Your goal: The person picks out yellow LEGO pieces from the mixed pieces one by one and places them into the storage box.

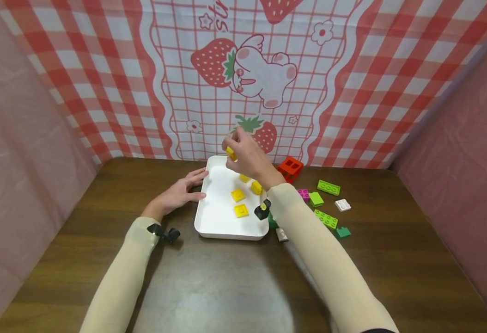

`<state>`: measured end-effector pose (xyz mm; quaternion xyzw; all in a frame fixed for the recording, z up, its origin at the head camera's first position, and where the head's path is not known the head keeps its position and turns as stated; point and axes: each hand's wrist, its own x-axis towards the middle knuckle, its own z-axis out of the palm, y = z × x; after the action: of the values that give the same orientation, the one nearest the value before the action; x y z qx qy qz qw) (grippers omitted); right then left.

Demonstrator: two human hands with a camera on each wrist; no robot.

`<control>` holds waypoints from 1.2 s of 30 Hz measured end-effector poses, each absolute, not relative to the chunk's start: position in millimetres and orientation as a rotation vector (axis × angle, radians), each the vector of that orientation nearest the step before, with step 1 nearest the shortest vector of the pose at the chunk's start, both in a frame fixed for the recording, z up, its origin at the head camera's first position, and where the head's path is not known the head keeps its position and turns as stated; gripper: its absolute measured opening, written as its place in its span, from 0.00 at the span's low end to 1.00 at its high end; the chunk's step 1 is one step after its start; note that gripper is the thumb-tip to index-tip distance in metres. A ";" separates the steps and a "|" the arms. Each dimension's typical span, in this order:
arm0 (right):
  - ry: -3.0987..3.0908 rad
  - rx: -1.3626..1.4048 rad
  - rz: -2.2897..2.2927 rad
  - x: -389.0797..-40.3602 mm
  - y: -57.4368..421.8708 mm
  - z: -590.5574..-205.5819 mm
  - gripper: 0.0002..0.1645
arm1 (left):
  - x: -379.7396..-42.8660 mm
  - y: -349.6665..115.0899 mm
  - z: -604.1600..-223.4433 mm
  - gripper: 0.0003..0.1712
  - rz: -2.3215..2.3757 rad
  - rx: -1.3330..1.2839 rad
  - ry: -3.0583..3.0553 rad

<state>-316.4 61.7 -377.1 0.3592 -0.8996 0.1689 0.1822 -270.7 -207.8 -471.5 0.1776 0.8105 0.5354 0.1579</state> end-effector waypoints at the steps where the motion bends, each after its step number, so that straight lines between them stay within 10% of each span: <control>1: -2.545 1.020 0.475 -316.7 61.8 -378.4 0.18 | -270.9 -207.4 -471.3 0.48 1.535 0.510 2.316; 36: -2.807 1.046 0.512 -315.4 57.3 -421.7 0.18 | -270.4 -208.1 -471.3 0.48 1.529 0.509 2.318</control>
<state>-315.4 57.3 -421.7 0.3437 -0.9224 0.1684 0.0515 -270.4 -208.1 -471.3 0.1780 0.8107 0.5347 0.1586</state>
